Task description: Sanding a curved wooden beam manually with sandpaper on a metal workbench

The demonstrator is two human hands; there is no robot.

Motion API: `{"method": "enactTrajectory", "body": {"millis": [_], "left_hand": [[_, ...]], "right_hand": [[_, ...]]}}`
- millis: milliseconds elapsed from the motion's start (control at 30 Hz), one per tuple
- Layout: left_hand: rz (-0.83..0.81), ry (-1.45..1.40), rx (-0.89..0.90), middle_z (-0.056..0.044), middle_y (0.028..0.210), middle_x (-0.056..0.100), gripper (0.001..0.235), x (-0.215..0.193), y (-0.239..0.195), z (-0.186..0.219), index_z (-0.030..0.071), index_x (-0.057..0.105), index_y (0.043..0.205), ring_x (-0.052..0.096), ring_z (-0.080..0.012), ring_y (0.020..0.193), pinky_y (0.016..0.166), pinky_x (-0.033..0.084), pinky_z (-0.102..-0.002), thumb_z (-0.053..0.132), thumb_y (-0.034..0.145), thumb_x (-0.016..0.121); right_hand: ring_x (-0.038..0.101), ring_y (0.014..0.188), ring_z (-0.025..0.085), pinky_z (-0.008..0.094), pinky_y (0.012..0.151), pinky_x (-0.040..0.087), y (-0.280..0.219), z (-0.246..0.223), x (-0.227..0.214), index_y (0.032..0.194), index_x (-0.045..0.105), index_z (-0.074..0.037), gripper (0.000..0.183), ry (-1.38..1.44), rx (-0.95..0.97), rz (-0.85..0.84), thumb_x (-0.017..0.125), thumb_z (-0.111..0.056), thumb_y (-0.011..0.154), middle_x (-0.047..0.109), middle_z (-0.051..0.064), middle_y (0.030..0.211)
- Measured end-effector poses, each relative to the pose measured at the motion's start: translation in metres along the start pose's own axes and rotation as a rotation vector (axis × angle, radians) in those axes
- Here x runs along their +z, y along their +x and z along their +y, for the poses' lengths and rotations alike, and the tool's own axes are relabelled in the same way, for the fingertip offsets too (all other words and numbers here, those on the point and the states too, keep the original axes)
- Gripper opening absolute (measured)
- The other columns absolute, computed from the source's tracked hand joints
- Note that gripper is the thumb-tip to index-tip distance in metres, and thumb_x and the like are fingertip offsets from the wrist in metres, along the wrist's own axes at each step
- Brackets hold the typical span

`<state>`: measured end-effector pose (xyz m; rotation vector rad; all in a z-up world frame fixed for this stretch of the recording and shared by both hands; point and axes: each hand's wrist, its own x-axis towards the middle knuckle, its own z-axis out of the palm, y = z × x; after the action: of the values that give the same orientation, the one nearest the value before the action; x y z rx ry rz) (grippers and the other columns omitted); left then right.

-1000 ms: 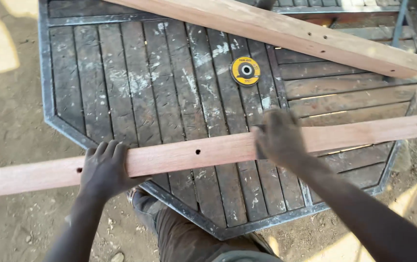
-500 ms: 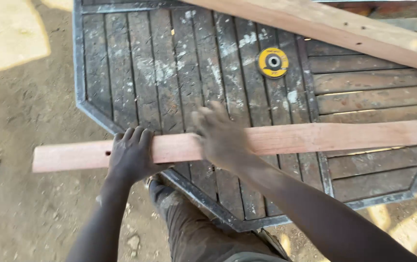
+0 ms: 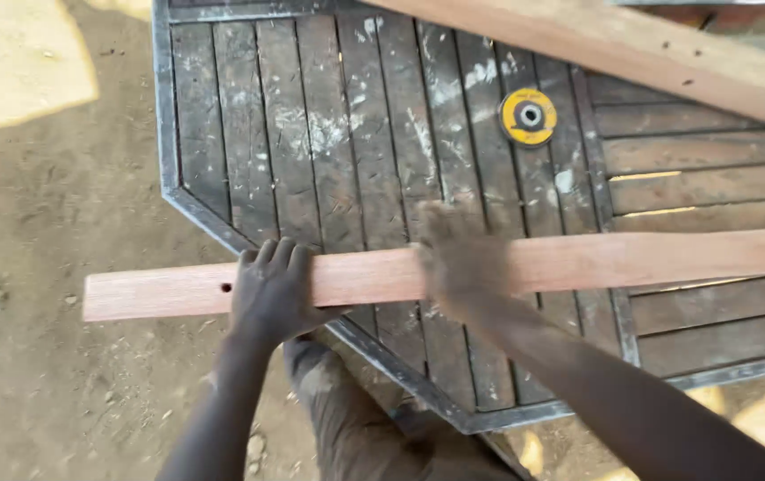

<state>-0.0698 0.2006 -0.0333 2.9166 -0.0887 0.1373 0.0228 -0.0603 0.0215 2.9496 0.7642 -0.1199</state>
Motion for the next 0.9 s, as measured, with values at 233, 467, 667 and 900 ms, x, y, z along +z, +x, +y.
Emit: {"method": "enactTrajectory", "body": {"millis": [233, 467, 667, 900], "left_hand": [[-0.124, -0.056, -0.086, -0.002, 0.108, 0.061, 0.089, -0.024, -0.008, 0.013, 0.019, 0.061, 0.115, 0.062, -0.0265, 0.112, 0.098, 0.048, -0.053, 0.071, 0.048, 0.088], [-0.224, -0.116, -0.16, -0.003, 0.122, 0.062, 0.095, -0.04, -0.006, 0.024, 0.023, 0.057, 0.131, 0.059, -0.0295, 0.122, 0.104, 0.045, -0.054, 0.076, 0.057, 0.083], [-0.251, -0.043, -0.182, -0.003, 0.124, 0.062, 0.095, -0.034, 0.007, 0.031, 0.023, 0.059, 0.127, 0.057, -0.0306, 0.125, 0.104, 0.044, -0.055, 0.074, 0.051, 0.086], [-0.294, -0.09, -0.347, -0.008, 0.139, 0.054, 0.107, -0.036, -0.002, 0.058, 0.023, 0.045, 0.145, 0.045, -0.035, 0.141, 0.111, 0.043, -0.058, 0.066, 0.057, 0.09]], "right_hand": [[0.053, 0.13, 0.028, 0.064, 0.11, 0.026, 0.008, 0.002, 0.025, 0.141, 0.052, -0.027, 0.054, 0.057, -0.074, 0.111, 0.04, -0.057, 0.099, 0.064, 0.005, 0.125], [0.057, 0.129, 0.025, 0.052, 0.111, 0.035, -0.044, 0.17, 0.019, 0.124, 0.065, -0.03, 0.036, -0.078, 0.202, 0.167, 0.042, -0.051, 0.106, 0.066, 0.002, 0.12], [0.057, 0.103, 0.026, 0.044, 0.109, 0.031, -0.018, 0.025, -0.054, 0.107, 0.062, -0.022, 0.034, 0.286, 0.101, 0.086, 0.043, -0.048, 0.099, 0.058, 0.005, 0.105], [0.062, 0.114, 0.023, 0.051, 0.105, 0.036, -0.007, 0.01, 0.027, 0.106, 0.064, -0.023, 0.03, 0.14, -0.075, 0.191, 0.054, -0.05, 0.097, 0.065, 0.004, 0.107]]}}
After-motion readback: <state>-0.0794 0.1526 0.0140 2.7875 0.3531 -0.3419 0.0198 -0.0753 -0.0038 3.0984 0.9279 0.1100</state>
